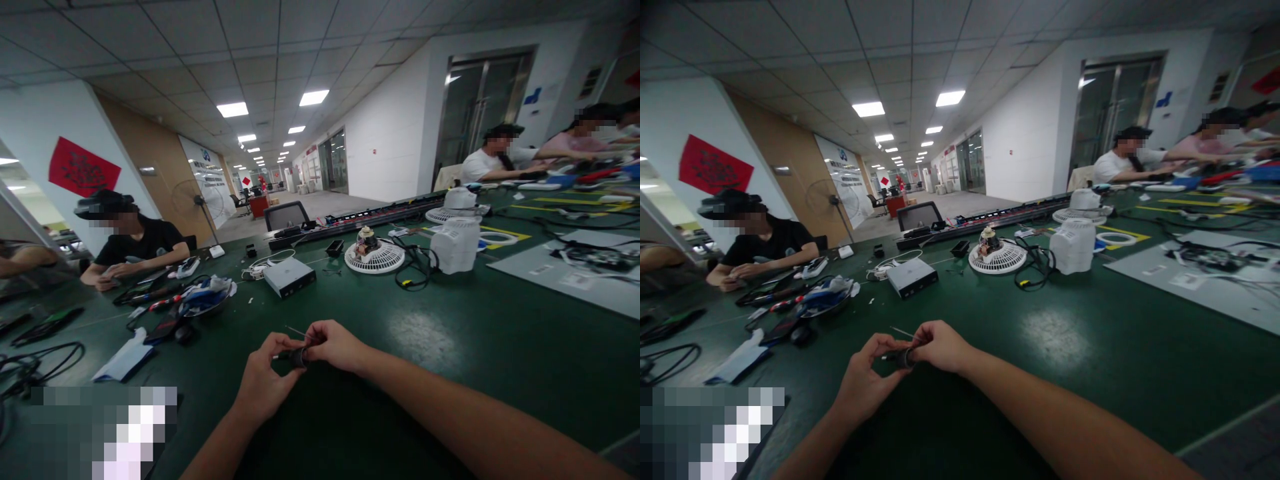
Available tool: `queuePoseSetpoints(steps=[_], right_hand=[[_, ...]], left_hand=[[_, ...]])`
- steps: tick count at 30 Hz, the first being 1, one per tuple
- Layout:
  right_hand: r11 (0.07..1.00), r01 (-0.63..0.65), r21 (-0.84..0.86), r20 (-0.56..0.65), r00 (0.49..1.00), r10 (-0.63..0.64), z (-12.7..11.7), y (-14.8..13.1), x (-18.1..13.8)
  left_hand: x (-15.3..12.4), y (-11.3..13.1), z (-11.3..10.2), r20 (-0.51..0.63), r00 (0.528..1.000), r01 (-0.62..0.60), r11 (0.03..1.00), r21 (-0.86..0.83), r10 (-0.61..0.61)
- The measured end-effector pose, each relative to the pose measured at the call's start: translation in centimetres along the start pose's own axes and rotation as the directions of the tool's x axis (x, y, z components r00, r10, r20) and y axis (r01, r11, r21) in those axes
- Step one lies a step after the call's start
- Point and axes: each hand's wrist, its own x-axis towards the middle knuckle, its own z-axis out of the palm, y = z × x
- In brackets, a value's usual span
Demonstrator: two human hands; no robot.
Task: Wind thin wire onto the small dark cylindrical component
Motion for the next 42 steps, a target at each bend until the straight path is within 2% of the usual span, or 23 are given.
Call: queuePoseSetpoints(steps=[6,11,15,18,21,23,25,28,33,36,39,42], right_hand=[[0.992,0.056,-0.116,0.013,0.998,-0.055,0.0,-0.1,-0.2],[0.99,0.03,-0.14,0.003,1.0,-0.03,0.0,-0.3,-0.3],[0.988,0.002,-0.153,-0.012,1.0,-0.004,0.3,-0.1,-0.3],[0.966,0.034,-0.258,-0.029,0.999,-0.043,0.2,-0.4,-0.6],[0.881,0.1,-0.463,-0.073,0.986,-0.15,-0.5,-1.2,-1.2],[0.753,0.156,-0.639,-0.071,0.963,-0.259,-1.3,-1.9,-1.7],[0.587,0.21,-0.782,-0.017,0.934,-0.357,-2.2,-2.6,-2.0],[0.473,0.286,-0.834,0.111,0.925,-0.363,-3.2,-3.1,-2.2],[0.404,0.328,-0.854,0.162,0.906,-0.392,-3.2,-3.1,-2.1],[0.368,0.308,-0.877,0.159,0.91,-0.383,-2.9,-3.2,-2.3],[0.385,0.327,-0.863,0.187,0.915,-0.359,-2.8,-3.3,-2.5],[0.408,0.291,-0.865,0.141,0.923,-0.359,-2.7,-3.4,-2.6]], left_hand=[[0.1,-0.4,0.1,-0.016,1.0,-0.014,1.0,-0.022,0.014],[0.2,0.0,0.1,0.015,1.0,-0.018,0.999,-0.033,0.019],[0.2,0.2,0.0,-0.007,1.0,-0.024,0.999,-0.03,0.024],[0.3,0.0,0.1,-0.031,1.0,-0.002,1.0,0.0,0.002],[0.4,-0.6,0.0,-0.088,0.995,0.053,0.995,0.082,-0.046],[0.6,-1.1,-0.2,-0.14,0.987,0.096,0.985,0.143,-0.076],[0.8,-1.6,-0.5,-0.176,0.98,0.127,0.977,0.172,-0.096],[0.9,-2.1,-0.8,-0.209,0.972,0.149,0.971,0.185,-0.11],[0.8,-1.6,-0.8,-0.105,0.992,0.092,0.983,0.159,-0.076],[0.7,-1.1,-0.7,-0.094,0.993,0.081,0.986,0.149,-0.067],[0.7,-0.9,-0.7,-0.094,0.993,0.088,0.985,0.152,-0.074],[0.7,-0.8,-0.6,-0.058,0.995,0.084,0.986,0.145,-0.076]])
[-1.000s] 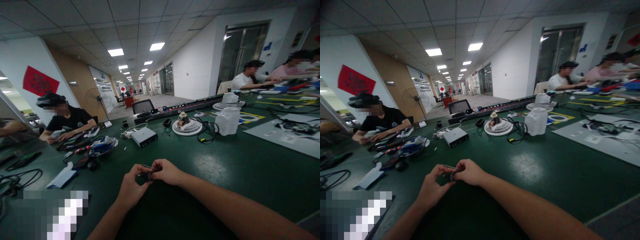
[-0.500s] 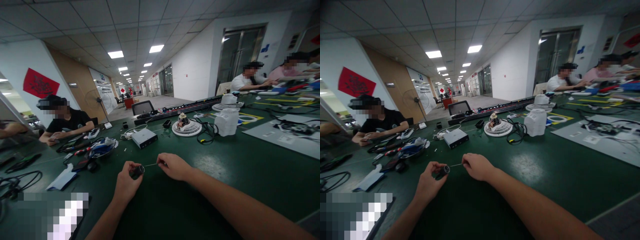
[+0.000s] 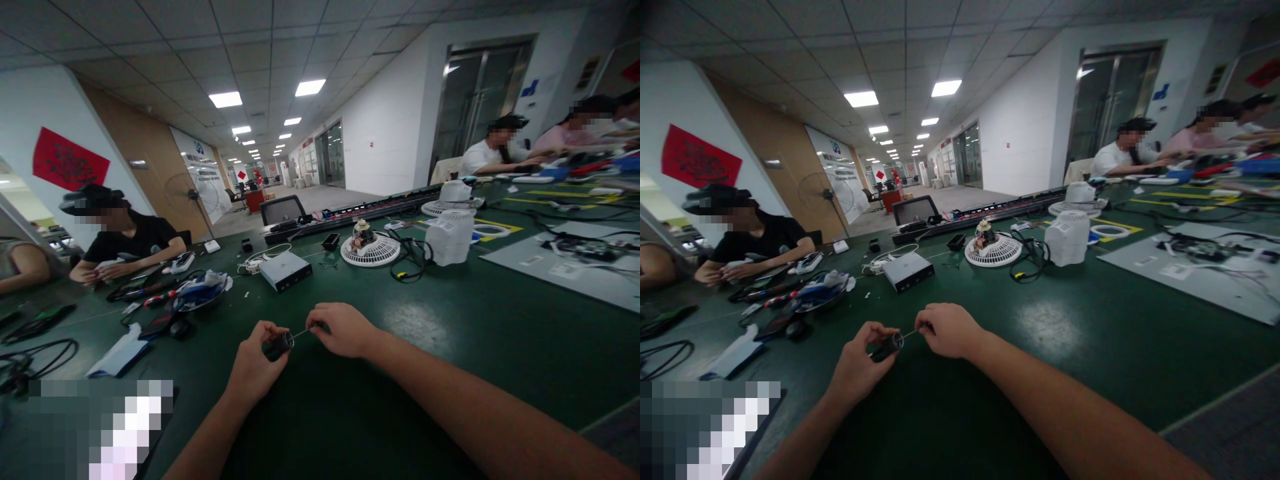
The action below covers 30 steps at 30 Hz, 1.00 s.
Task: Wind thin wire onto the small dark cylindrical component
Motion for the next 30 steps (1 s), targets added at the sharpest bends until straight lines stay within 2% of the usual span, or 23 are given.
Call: queuePoseSetpoints(steps=[3,8,12,16,18,21,26,30], right_hand=[[0.998,-0.054,-0.043,-0.024,0.998,0.053,0.08,-0.03,0.07],[0.999,-0.036,0.02,0.052,0.998,0.035,0.23,0.0,0.18],[0.995,-0.09,-0.045,0.009,0.996,0.091,0.2,0.0,0.11],[0.997,-0.066,0.045,0.073,0.995,0.063,0.25,0.11,0.07],[0.99,-0.115,0.081,0.078,0.991,0.109,0.34,0.17,0.12],[0.982,-0.184,0.033,0.023,0.983,0.183,0.44,0.14,0.2],[0.99,-0.125,0.071,0.098,0.988,0.118,0.36,0.11,0.19],[0.987,-0.158,0.043,0.034,0.987,0.156,0.44,0.27,0.22]], left_hand=[[0.0,-0.03,0.08,0.017,1.0,0.009,1.0,-0.009,-0.009],[-0.06,-0.33,0.08,0.037,0.999,0.016,1.0,-0.018,-0.015],[-0.11,-0.47,0.18,0.073,0.997,-0.007,1.0,0.014,0.006],[-0.13,-0.49,0.22,0.105,0.994,-0.018,0.999,0.038,0.014],[-0.13,-0.52,0.18,0.117,0.993,-0.029,0.999,0.04,0.024],[-0.14,-0.63,0.17,0.115,0.993,-0.034,0.998,0.046,0.028],[-0.18,-0.76,0.2,0.123,0.991,-0.058,0.996,0.071,0.049],[-0.12,-0.67,0.18,0.114,0.992,-0.065,0.995,0.079,0.056]])
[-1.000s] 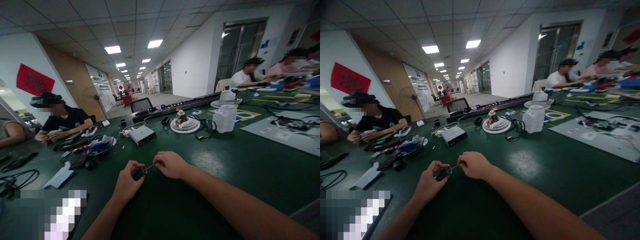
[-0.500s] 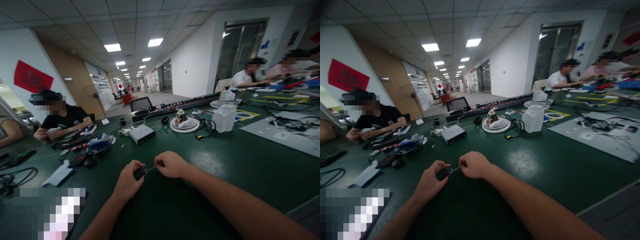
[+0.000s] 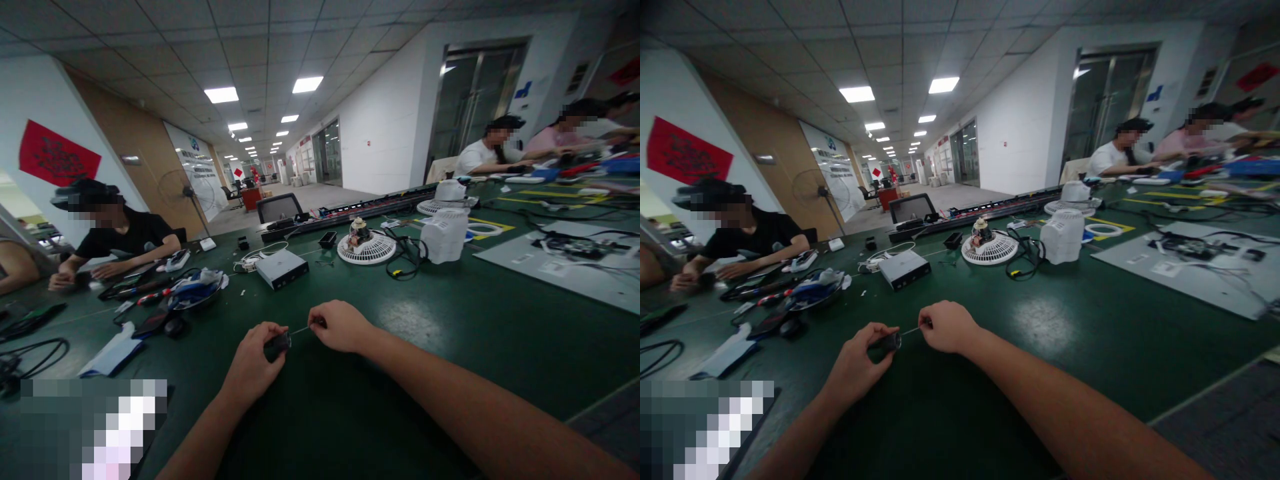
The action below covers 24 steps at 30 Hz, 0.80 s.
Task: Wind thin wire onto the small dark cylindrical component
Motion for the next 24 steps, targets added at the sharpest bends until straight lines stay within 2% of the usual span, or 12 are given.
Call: queuePoseSetpoints(steps=[6,9,14,19,21,24], right_hand=[[0.998,0.034,0.058,0.068,0.997,-0.038,0.1,-0.1,0.0],[1.0,-0.017,-0.022,0.008,1.0,0.017,0.1,-0.3,0.0],[0.992,-0.091,-0.092,0.027,0.995,0.094,0.4,-0.4,0.0],[0.96,-0.277,-0.044,-0.122,0.955,0.27,0.6,-0.3,0.3],[0.954,-0.298,-0.01,-0.127,0.947,0.295,0.9,-0.2,0.6],[0.96,-0.277,0.044,-0.074,0.957,0.279,1.6,-0.1,1.2]], left_hand=[[0.0,0.1,0.2,0.012,1.0,0.003,1.0,-0.005,-0.003],[0.0,0.1,0.2,0.01,1.0,-0.006,1.0,0.014,0.006],[0.2,-0.2,0.2,-0.013,1.0,0.025,0.996,0.082,-0.024],[0.4,-1.1,0.3,-0.087,0.992,0.108,0.984,0.145,-0.096],[0.5,-1.5,0.2,-0.098,0.987,0.145,0.973,0.177,-0.13],[0.5,-1.7,0.2,-0.111,0.981,0.18,0.957,0.228,-0.158]])
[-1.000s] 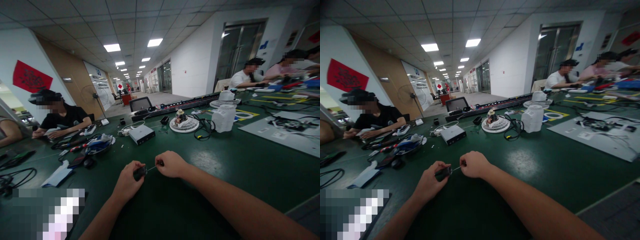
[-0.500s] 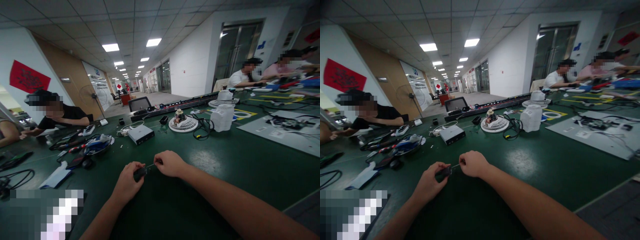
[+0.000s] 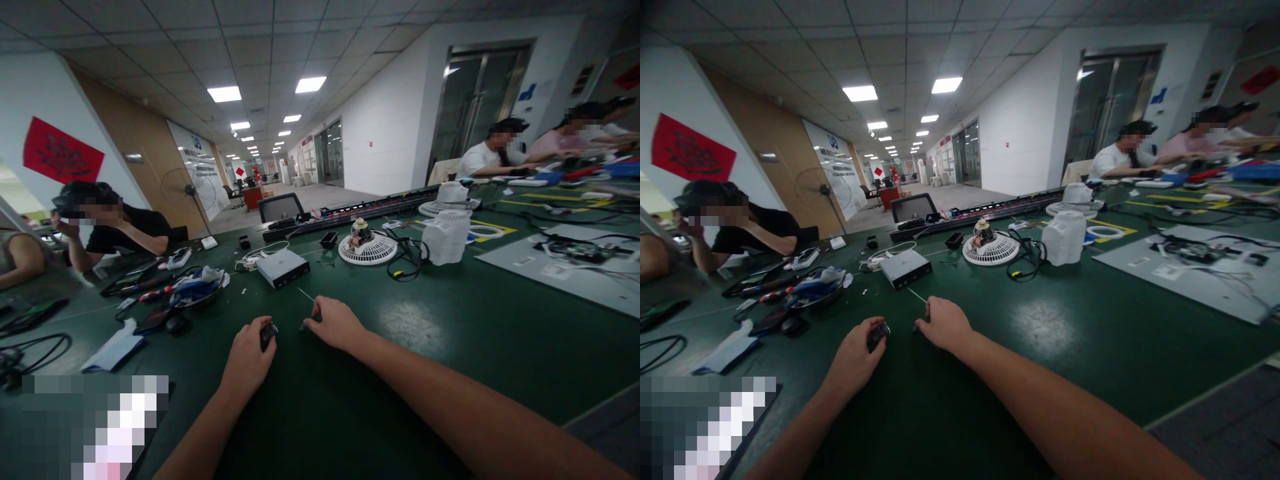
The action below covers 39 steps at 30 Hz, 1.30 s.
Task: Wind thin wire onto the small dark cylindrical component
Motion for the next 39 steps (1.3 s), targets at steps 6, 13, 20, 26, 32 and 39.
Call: queuePoseSetpoints(steps=[6,13,20,26,32,39], right_hand=[[0.997,0.07,0.043,0.083,0.994,-0.074,1.3,-0.3,0.7],[0.875,0.183,0.447,-0.041,0.982,-0.184,1.4,0.3,0.4],[0.639,0.172,0.749,-0.047,0.977,-0.207,1.4,-0.4,-0.4],[0.67,0.16,0.725,-0.026,0.978,-0.205,1.1,-0.4,-0.5],[0.641,0.065,0.765,0.063,0.983,-0.175,1.1,0.1,0.0],[0.705,0.037,0.708,0.123,0.977,-0.175,0.3,-0.3,-0.3]], left_hand=[[0.0,0.1,0.1,0.03,0.999,0.036,0.999,0.001,-0.036],[-0.2,0.4,0.2,0.054,0.997,-0.047,0.988,-0.15,0.056],[-1.0,1.7,0.2,-0.014,0.981,-0.19,0.945,-0.266,0.193],[-1.4,1.8,-0.1,-0.032,0.973,-0.23,0.934,-0.274,0.23],[-1.2,1.8,-0.2,-0.04,0.967,-0.252,0.925,-0.286,0.252],[-1.3,1.7,-0.1,-0.007,0.954,-0.288,0.913,-0.29,0.298]])
